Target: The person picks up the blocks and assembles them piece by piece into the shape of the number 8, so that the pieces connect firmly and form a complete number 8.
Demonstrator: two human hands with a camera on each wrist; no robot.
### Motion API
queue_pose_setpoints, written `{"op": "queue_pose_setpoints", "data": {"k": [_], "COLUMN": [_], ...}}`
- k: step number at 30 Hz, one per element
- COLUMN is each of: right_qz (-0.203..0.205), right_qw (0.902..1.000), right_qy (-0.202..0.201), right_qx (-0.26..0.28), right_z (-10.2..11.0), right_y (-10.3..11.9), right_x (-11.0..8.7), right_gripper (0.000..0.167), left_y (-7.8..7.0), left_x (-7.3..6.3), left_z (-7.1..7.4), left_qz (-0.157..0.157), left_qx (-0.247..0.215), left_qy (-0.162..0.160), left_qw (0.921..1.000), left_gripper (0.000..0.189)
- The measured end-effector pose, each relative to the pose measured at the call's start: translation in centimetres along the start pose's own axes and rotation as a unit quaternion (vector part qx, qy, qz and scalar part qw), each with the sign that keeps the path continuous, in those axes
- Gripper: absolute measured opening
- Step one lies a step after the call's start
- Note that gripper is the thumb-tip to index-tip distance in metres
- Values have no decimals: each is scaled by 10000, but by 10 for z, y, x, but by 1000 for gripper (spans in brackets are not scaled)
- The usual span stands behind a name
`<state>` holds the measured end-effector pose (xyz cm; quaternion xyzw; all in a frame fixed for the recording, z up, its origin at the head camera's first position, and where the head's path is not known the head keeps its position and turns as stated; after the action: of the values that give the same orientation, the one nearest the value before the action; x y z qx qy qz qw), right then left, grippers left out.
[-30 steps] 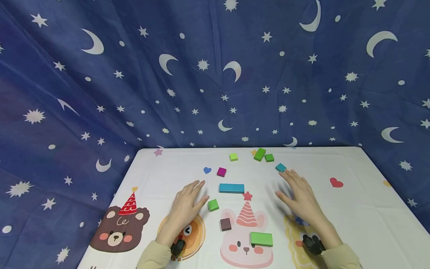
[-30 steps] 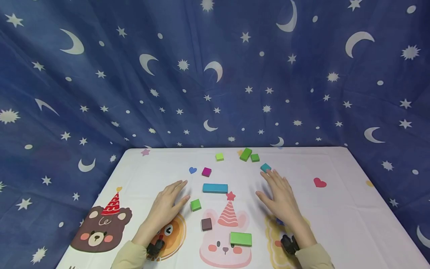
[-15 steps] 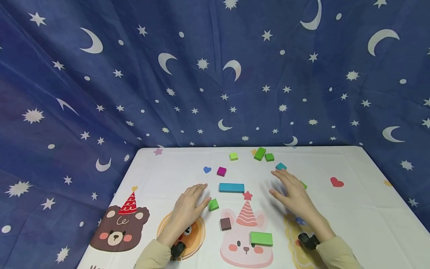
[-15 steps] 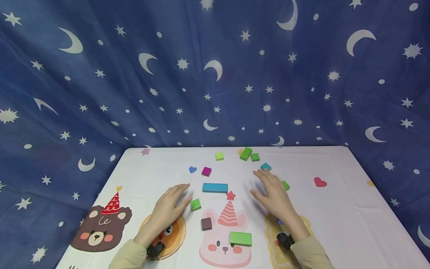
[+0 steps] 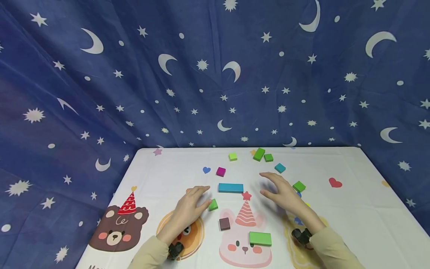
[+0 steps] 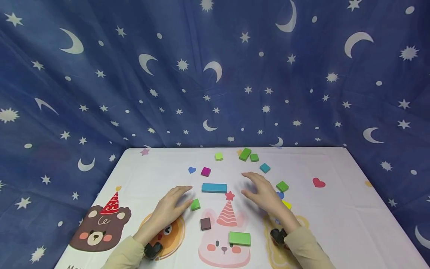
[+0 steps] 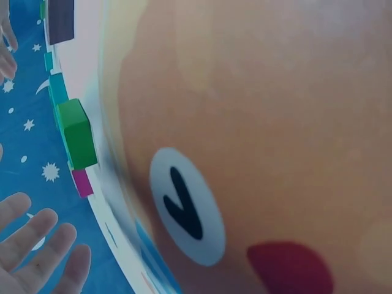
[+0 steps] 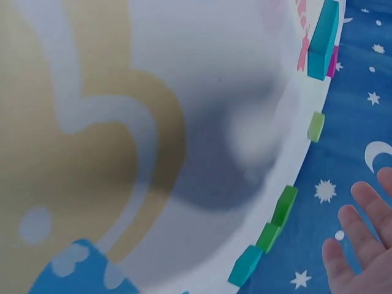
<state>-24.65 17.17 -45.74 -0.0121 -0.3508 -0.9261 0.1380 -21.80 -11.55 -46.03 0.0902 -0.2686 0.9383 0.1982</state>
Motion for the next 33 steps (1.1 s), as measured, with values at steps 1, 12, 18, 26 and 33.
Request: {"op": "queue_pose_setpoints", "data": {"k": [1, 12, 18, 26, 33], "right_qz": [11, 139, 57, -73, -313], "right_qw": [10000, 9977, 9954, 9930, 9911], "right_qy": [10, 323, 508, 644, 736], "right_qx": [15, 586, 813, 986, 1066], "right_z": [-1, -16, -27, -40, -48], "right_y": [1, 8, 6, 7, 7], "right_x": [1, 16, 21, 28, 37], "right_gripper": [59, 55, 54, 50, 48], "left_y": [0, 5, 8, 12, 15], "left_x": [0, -1, 0, 2, 5], "left_z": [-1, -9, -13, -27, -32], "left_qz": [-2, 186, 241, 410, 384], "left_qx": [-40, -494, -829, -1565, -1505], "left_qy": [37, 321, 371, 694, 727], "left_qw": [10000, 9981, 9956, 9844, 9852], "left_gripper": [44, 45, 45, 45, 44]}}
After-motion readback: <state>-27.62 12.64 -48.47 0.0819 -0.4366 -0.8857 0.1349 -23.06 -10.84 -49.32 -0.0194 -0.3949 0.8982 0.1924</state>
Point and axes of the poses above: each hand's wrist, its own x-axis towards the middle knuckle, its own z-axis out of the back of the hand, y = z × x, the point moved 8 cm from there along x, towards the middle knuckle, and after that the axes turned 3 degrees about -z, right-handed, at the moved point
